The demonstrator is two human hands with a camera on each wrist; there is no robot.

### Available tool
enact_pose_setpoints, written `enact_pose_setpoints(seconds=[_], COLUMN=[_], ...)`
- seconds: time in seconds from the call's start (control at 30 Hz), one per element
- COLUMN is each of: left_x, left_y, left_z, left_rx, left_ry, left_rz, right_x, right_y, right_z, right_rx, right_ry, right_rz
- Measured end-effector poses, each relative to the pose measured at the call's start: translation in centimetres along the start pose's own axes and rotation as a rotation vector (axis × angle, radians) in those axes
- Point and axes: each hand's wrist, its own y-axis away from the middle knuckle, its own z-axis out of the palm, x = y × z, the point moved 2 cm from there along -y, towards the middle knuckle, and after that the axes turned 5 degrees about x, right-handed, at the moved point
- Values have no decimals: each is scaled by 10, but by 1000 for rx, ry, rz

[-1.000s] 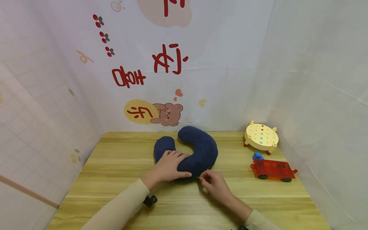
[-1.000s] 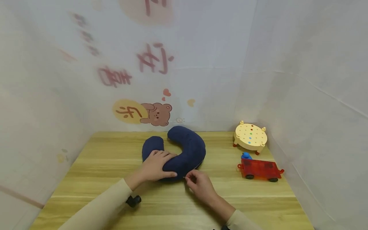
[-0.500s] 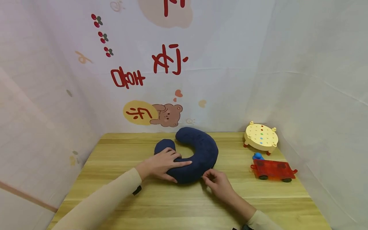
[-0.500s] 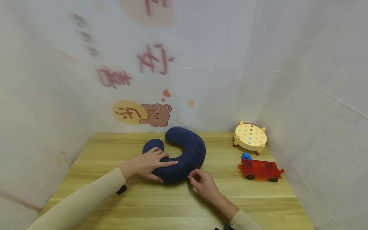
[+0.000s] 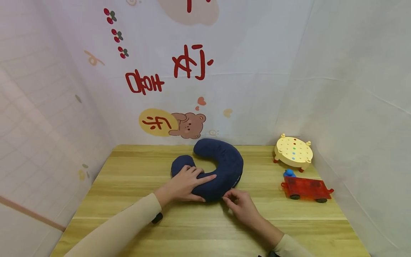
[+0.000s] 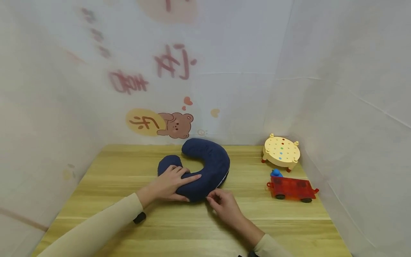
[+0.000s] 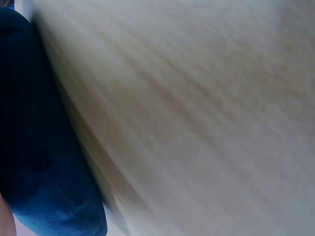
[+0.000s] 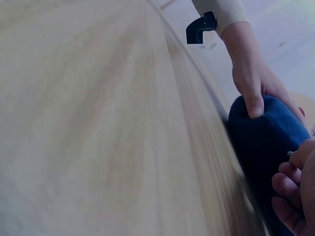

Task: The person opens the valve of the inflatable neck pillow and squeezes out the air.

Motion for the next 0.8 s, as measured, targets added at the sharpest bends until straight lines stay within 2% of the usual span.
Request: enact_pose_setpoints(seconds=[0.2, 0.3, 0.53, 0.8], left_x=[0, 0, 0, 2], left_y=[0, 0, -2, -1], left_z=[-1, -1, 0, 0], left_rx=[14, 10, -44, -52], left_ry=[-4, 9, 2, -1], left_rz=[-6, -7, -22, -15], right_x=[-9, -12, -19, -23], right_y=[1, 1, -1, 0], right_z=[12, 18, 31, 39], right_rx=[-22, -30, -64, -41], right_ry=[-7, -5, -7, 46], right_rz=[-76, -68, -44, -10])
